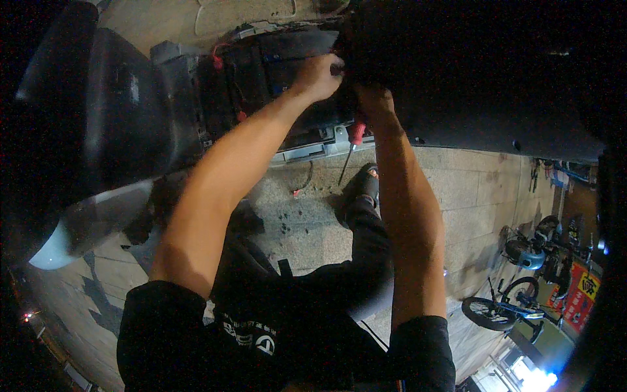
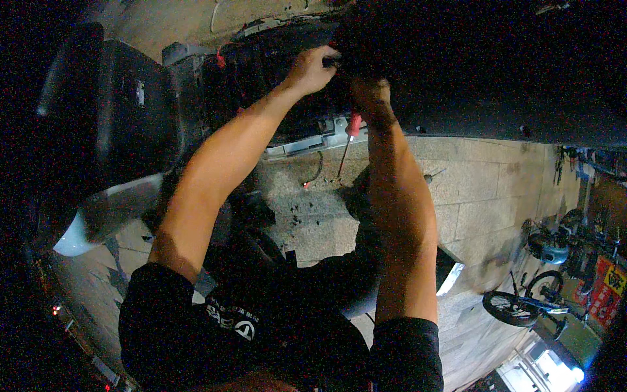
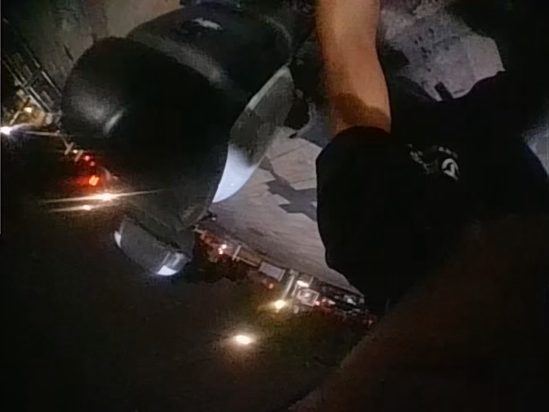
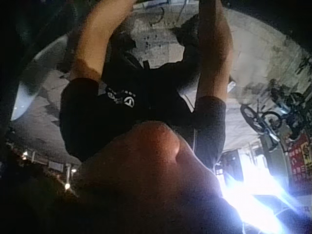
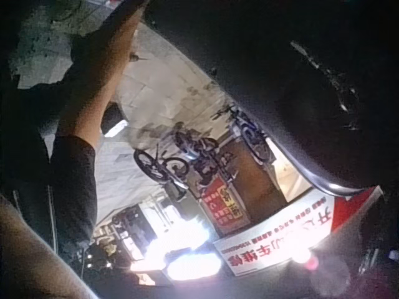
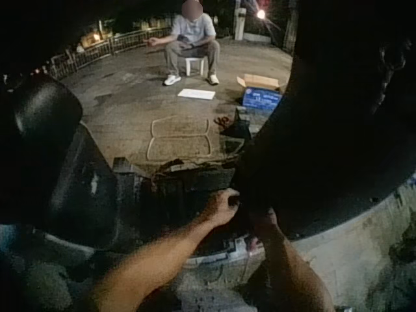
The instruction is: The person uses a screwdriver to tighten and adjust the terminals on a set of batteries installed under the seat of a scooter. They repeatedly connect and secure red and black wires to the battery terminals throughout the clip.
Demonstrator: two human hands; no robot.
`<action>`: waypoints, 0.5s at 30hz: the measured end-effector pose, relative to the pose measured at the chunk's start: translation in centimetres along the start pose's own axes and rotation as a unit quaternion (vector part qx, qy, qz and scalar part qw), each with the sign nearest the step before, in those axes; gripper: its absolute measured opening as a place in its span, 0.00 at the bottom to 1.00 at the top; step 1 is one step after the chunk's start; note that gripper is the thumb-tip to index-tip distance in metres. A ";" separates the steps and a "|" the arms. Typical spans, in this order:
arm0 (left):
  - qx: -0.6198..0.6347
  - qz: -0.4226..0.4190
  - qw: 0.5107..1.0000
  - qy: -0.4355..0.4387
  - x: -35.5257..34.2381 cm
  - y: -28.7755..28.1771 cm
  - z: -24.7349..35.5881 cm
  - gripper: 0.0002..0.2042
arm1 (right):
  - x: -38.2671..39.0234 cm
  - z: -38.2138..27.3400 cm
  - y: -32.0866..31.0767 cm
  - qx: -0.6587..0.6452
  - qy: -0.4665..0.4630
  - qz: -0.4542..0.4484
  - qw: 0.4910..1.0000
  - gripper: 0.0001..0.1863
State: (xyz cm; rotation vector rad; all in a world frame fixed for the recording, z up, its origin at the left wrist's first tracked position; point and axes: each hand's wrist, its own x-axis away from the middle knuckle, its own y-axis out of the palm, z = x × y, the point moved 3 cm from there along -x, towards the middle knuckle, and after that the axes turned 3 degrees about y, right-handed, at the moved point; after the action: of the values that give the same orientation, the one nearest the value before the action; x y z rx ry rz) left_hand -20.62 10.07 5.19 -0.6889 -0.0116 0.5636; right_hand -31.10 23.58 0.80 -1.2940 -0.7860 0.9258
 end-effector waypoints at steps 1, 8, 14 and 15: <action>0.024 0.006 0.999 0.022 0.3 0.1 0.4 0.16 | 0.2 0.5 0.4 0.007 -0.013 0.049 0.999 0.14; 0.004 -0.002 0.990 0.142 1.7 0.1 0.1 0.22 | -0.5 1.9 5.9 -0.384 0.079 -0.051 0.918 0.17; 0.025 0.065 0.986 0.154 2.7 0.0 -0.9 0.22 | 0.0 -0.5 1.5 -0.078 -0.011 0.011 0.997 0.14; 0.043 0.060 0.984 0.163 2.5 0.2 -0.4 0.22 | 0.1 0.2 1.8 -0.180 0.043 -0.057 0.981 0.16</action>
State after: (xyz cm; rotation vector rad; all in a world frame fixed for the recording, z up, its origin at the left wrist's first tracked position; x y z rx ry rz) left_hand -18.49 11.24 4.34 -0.6935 0.3598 0.5585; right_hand -31.44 23.77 -0.99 -1.5737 -0.9786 0.6483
